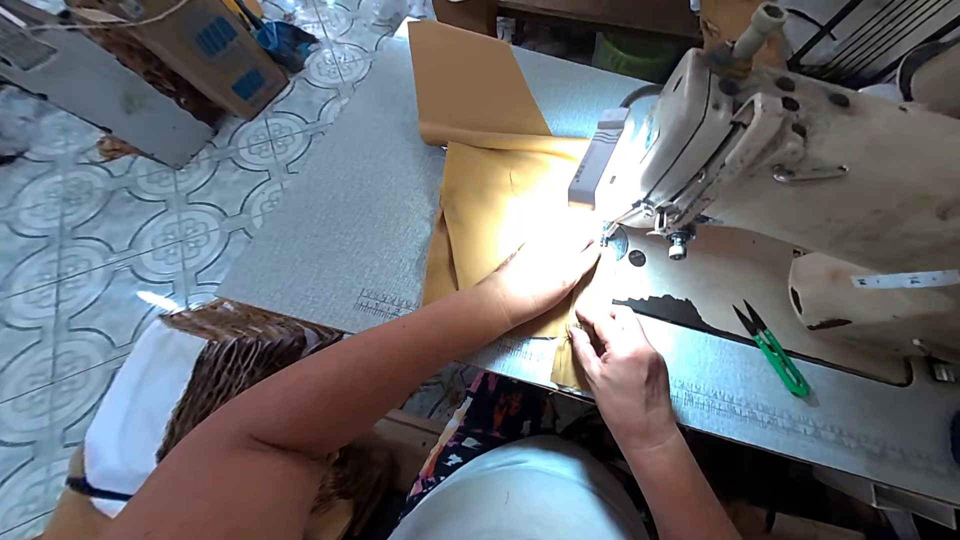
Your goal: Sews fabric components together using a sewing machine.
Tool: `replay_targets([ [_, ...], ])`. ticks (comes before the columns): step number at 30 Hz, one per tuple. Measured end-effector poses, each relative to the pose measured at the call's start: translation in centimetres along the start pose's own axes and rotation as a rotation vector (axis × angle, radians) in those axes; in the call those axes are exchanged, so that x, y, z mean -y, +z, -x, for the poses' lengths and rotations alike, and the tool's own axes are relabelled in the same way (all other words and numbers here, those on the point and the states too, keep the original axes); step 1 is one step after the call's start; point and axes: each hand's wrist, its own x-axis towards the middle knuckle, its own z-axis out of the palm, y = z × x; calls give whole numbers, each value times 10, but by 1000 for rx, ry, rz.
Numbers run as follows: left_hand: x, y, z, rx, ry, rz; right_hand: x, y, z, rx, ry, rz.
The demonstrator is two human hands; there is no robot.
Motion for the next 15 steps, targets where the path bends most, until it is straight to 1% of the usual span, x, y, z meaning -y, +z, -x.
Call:
replay_targets([
  [7, 4, -1, -2, -18, -7, 83, 0, 1, -1, -2, 2, -8],
  [11, 19, 12, -11, -67, 23, 135, -3, 3, -14, -14, -3, 21],
  [15, 34, 14, -24, -4, -18, 117, -9, 9, -37, -32, -12, 16],
])
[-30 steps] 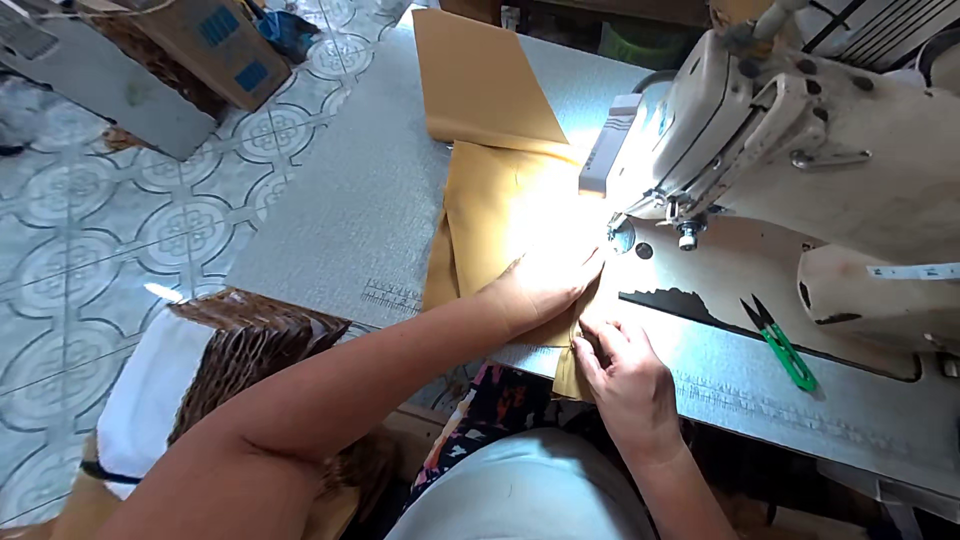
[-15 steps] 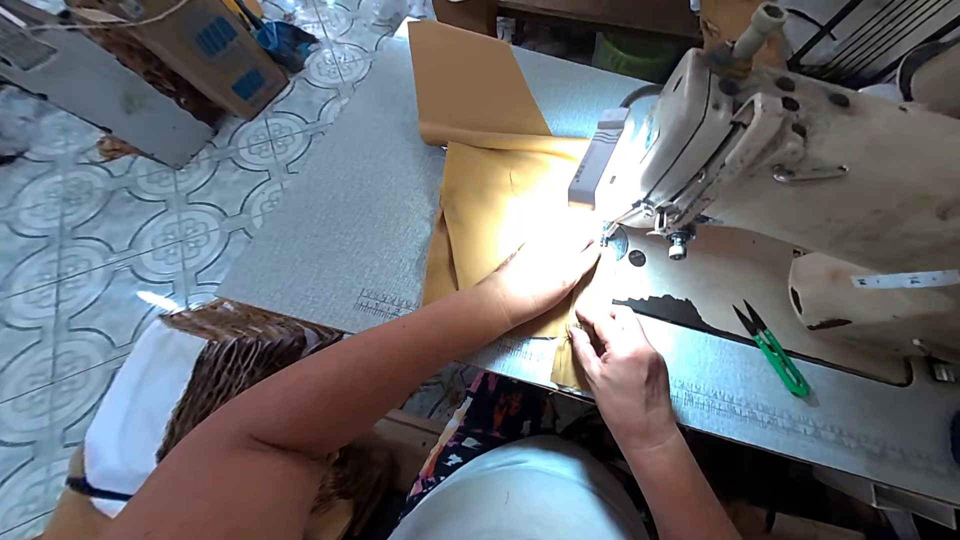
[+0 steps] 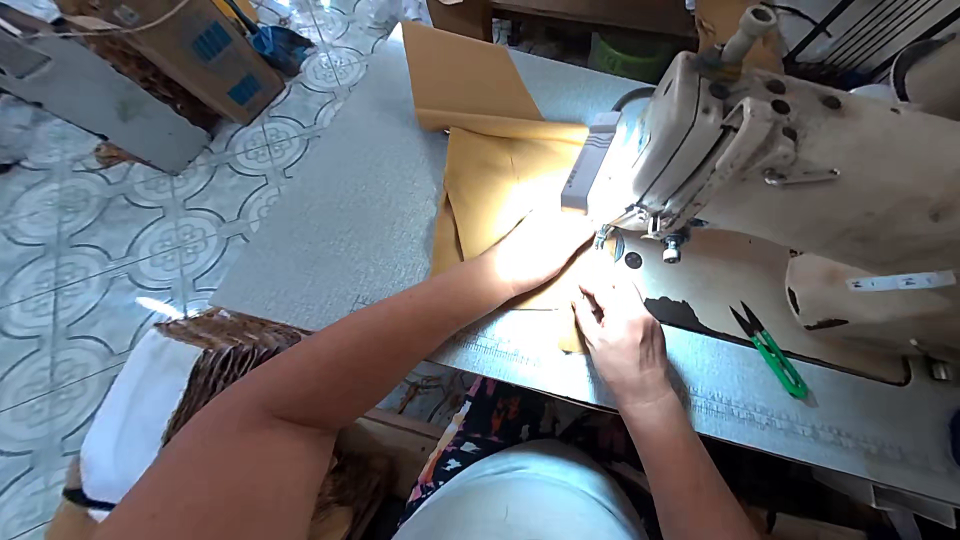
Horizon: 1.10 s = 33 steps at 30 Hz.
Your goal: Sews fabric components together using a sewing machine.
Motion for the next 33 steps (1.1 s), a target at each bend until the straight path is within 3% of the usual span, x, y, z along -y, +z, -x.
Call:
replay_targets([
  [3, 8, 0, -11, 134, -122, -15, -2, 5, -14, -16, -27, -1],
  [7, 18, 4, -24, 155, -155, -83, -6, 7, -26, -3, -9, -5],
  [10, 21, 3, -19, 105, -135, -76, -6, 9, -26, -15, -11, 9],
  [13, -2, -13, 0, -33, -56, 43, -8, 9, -25, -22, -6, -30],
  [20, -17, 0, 24, -100, -48, 209, -22, -18, -16, 116, 59, -170],
  [27, -16, 1, 25, -97, -73, 199, -25, 0, -10, -80, -70, -98],
  [33, -14, 5, 26, -121, -74, 208, -27, 7, -8, -128, -109, -85],
])
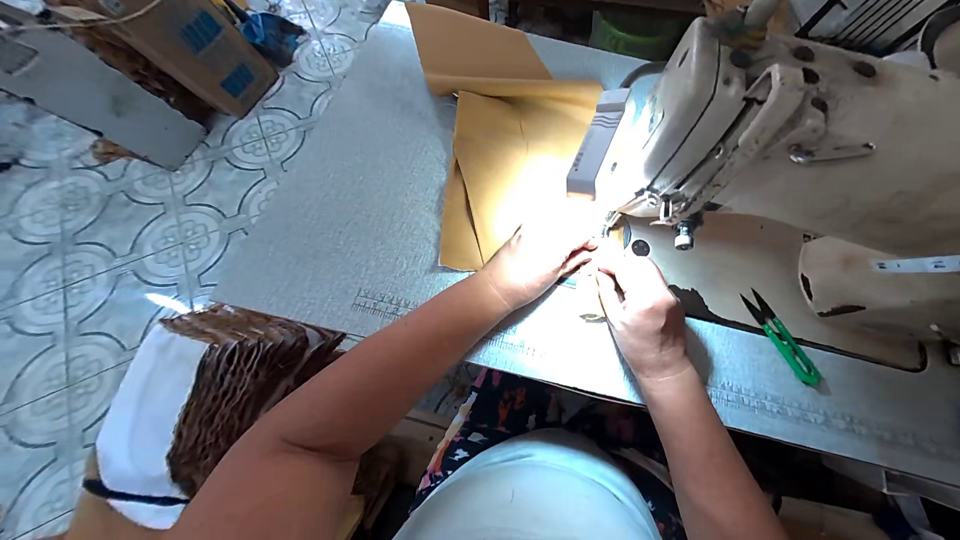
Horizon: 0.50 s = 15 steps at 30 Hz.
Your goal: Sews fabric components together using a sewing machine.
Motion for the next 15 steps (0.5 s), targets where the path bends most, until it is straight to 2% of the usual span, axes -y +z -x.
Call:
replay_targets([
  [4, 1, 0, 0, -3, -1, 11, -3, -6, 0, 48, 26, -86],
  [15, 1, 0, -1, 26, -28, 25, -2, 0, -1, 7, -47, 58],
])
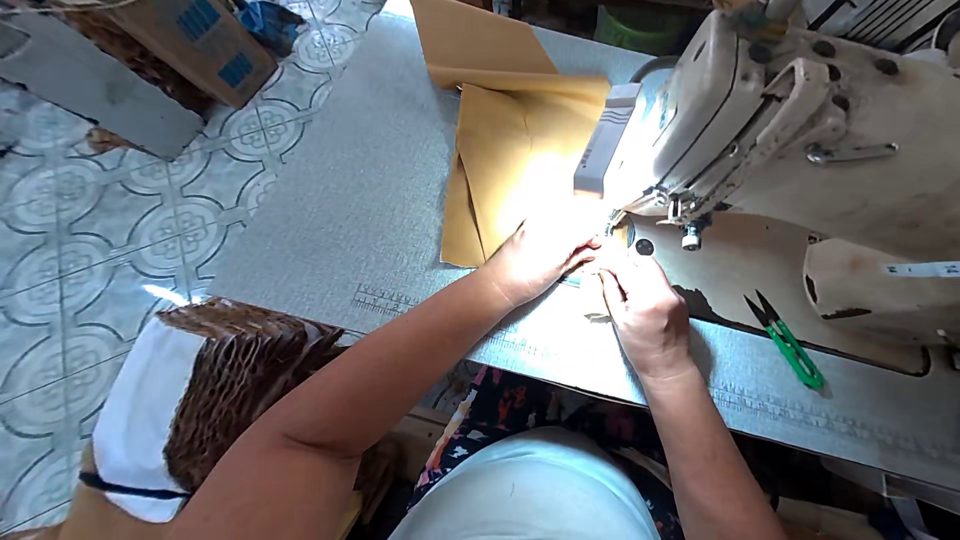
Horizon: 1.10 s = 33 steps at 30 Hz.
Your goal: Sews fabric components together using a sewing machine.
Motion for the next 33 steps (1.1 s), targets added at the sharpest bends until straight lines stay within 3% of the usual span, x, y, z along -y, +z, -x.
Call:
replay_targets([
  [8, 0, -2, -2, 10, 15, 19, 0, 0, 2, -24, -141, 52],
  [20, 9, -12, -17, 78, 109, 5, 1, -10, -6, 135, -127, 172],
  [25, 16, -18, -36, 210, -64, -58, -5, 0, -21, 137, -62, 165],
  [33, 24, -12, -38, 152, -66, -41, -6, 8, -18, 83, -49, 223],
])
